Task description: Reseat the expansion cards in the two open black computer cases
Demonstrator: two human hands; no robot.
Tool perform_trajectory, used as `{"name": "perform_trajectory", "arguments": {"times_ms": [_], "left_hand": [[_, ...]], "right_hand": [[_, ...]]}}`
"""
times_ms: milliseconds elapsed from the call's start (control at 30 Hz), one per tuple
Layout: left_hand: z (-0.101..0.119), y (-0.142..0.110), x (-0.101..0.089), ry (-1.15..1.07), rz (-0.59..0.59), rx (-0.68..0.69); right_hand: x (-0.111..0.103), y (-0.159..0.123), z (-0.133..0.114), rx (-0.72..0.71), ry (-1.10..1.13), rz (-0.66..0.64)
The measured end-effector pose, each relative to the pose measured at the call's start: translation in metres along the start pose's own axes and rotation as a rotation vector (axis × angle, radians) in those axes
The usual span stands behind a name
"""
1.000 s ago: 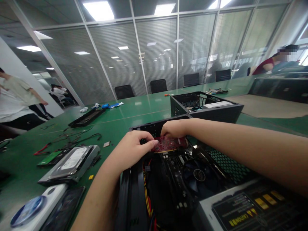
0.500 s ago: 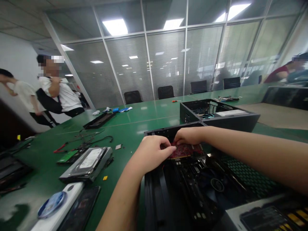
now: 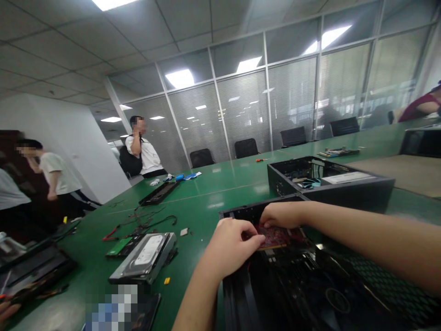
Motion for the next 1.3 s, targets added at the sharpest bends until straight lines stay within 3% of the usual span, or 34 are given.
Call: {"name": "perform_trajectory", "arguments": {"times_ms": [367, 500, 833, 1300], "left_hand": [[0.002, 0.005, 0.001, -0.001, -0.045, 0.005], [-0.001, 0.007, 0.001, -0.079, 0.002, -0.05], [-0.004, 0.009, 0.004, -0.079, -0.03, -0.048], [-0.004, 0.009, 0.004, -0.082, -0.018, -0.112]], "right_hand": [[-0.001, 0.001, 0.005, 0.027, -0.054, 0.013], [-0.004, 0.0, 0.005, 0.028, -0.036, 0.015], [-0.011, -0.001, 0.0, 0.002, -0.093, 0.103], [-0.013, -0.002, 0.0, -0.007, -0.125, 0.059]]}}
Point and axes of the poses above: each hand's wrist, its own y-axis towards the middle knuckle, its own x-axis out of the palm, z = x × y, the point moved 4 cm from there along y, towards the middle knuckle, and after that the axes turned 13 degrees about z, right-handed, at the moved point
